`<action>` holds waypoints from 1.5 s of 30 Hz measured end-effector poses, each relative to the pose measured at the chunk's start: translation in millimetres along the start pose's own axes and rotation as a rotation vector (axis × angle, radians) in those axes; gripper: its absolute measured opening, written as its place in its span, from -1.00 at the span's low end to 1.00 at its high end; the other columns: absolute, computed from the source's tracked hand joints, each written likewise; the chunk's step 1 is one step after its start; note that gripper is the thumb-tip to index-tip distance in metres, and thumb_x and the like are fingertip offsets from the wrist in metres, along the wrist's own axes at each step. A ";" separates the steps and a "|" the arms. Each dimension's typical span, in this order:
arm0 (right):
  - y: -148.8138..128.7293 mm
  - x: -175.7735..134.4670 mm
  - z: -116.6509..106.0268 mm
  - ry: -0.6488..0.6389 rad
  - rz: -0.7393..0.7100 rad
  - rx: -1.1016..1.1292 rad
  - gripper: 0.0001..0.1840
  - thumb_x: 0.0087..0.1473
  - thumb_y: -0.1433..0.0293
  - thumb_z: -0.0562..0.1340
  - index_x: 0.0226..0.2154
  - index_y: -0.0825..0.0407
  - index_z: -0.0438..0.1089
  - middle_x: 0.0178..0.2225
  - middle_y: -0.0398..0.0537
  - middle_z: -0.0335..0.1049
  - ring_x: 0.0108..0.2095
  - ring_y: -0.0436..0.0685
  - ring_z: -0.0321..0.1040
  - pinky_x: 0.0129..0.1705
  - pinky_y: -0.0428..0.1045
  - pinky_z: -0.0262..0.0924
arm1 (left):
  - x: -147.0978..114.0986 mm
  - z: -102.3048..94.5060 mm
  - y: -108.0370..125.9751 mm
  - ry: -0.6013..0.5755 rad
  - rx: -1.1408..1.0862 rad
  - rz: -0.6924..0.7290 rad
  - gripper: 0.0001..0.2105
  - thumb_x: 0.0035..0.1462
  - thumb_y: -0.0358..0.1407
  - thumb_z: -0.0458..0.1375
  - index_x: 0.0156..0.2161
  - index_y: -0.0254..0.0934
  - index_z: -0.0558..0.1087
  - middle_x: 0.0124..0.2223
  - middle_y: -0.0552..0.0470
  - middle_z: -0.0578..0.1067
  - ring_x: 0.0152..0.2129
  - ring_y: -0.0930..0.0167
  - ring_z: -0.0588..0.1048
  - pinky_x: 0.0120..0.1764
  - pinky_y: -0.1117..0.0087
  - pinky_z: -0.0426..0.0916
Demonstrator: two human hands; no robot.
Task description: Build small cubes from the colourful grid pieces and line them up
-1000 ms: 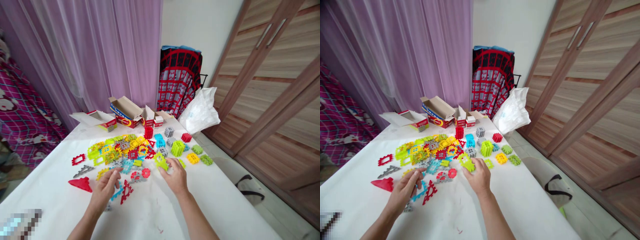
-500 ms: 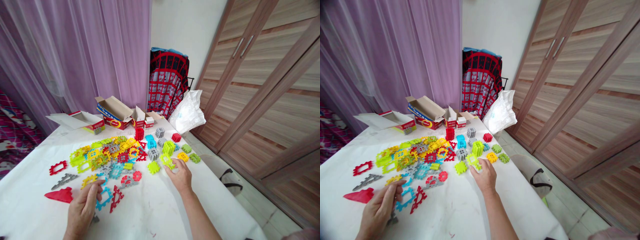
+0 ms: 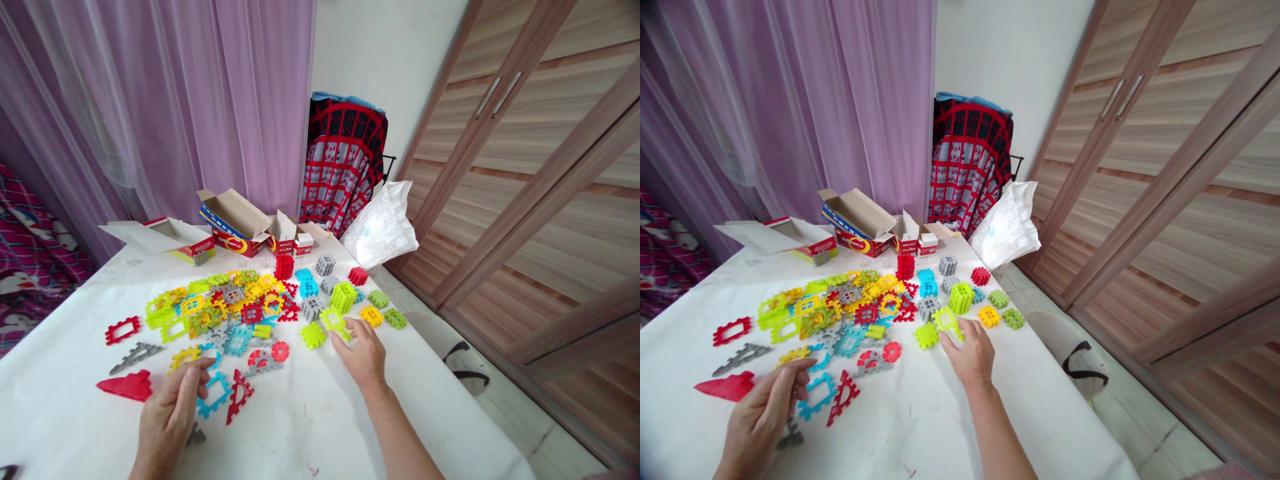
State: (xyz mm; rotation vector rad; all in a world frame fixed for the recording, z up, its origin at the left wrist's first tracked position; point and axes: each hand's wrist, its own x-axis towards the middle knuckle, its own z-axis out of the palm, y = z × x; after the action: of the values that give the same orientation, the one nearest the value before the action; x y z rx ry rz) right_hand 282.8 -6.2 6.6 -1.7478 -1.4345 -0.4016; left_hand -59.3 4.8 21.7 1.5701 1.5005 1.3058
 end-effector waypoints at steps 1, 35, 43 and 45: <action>4.4 7.5 -3.6 0.025 0.017 -0.012 -0.66 0.02 0.13 0.24 -0.24 0.02 0.44 -0.35 -0.05 0.44 -0.41 0.09 0.33 -0.30 -0.01 0.22 | 0.2 0.0 0.3 0.002 0.004 0.004 -0.54 0.14 0.09 0.01 -0.24 -0.23 0.55 -0.50 0.06 0.45 -0.60 0.43 0.42 -0.59 0.48 0.31; 47.7 7.5 -25.8 -0.226 0.232 -0.101 -0.57 -0.03 0.05 0.22 -0.19 -0.03 0.48 -0.28 -0.09 0.46 -0.40 0.06 0.34 -0.33 -0.05 0.19 | 3.1 -1.8 2.3 0.012 0.090 0.184 -0.62 0.17 0.01 0.02 -0.29 -0.21 0.56 -0.52 0.11 0.48 -0.62 0.46 0.44 -0.57 0.52 0.36; 38.6 -5.0 -13.5 -0.408 0.334 -0.207 -0.68 0.01 0.15 0.24 -0.20 -0.07 0.47 -0.25 -0.13 0.46 -0.34 0.06 0.38 -0.28 -0.07 0.18 | 3.6 -3.5 6.5 0.053 0.115 0.221 -0.63 0.16 0.00 0.03 -0.31 -0.20 0.56 -0.54 0.12 0.46 -0.63 0.47 0.44 -0.56 0.52 0.37; 34.8 -4.3 -14.9 -0.413 0.357 -0.231 -0.71 0.02 0.17 0.25 -0.21 -0.06 0.47 -0.24 -0.12 0.45 -0.27 0.08 0.40 -0.27 -0.07 0.17 | 3.5 -4.2 6.4 0.061 0.121 0.222 -0.63 0.17 0.00 0.03 -0.29 -0.19 0.57 -0.54 0.13 0.46 -0.63 0.47 0.43 -0.56 0.52 0.36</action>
State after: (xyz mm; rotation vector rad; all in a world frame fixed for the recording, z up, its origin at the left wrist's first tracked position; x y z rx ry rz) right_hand 317.3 -20.7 -0.7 -2.3253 -1.3457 -0.0113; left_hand -61.3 6.1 29.8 1.8334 1.4997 1.4182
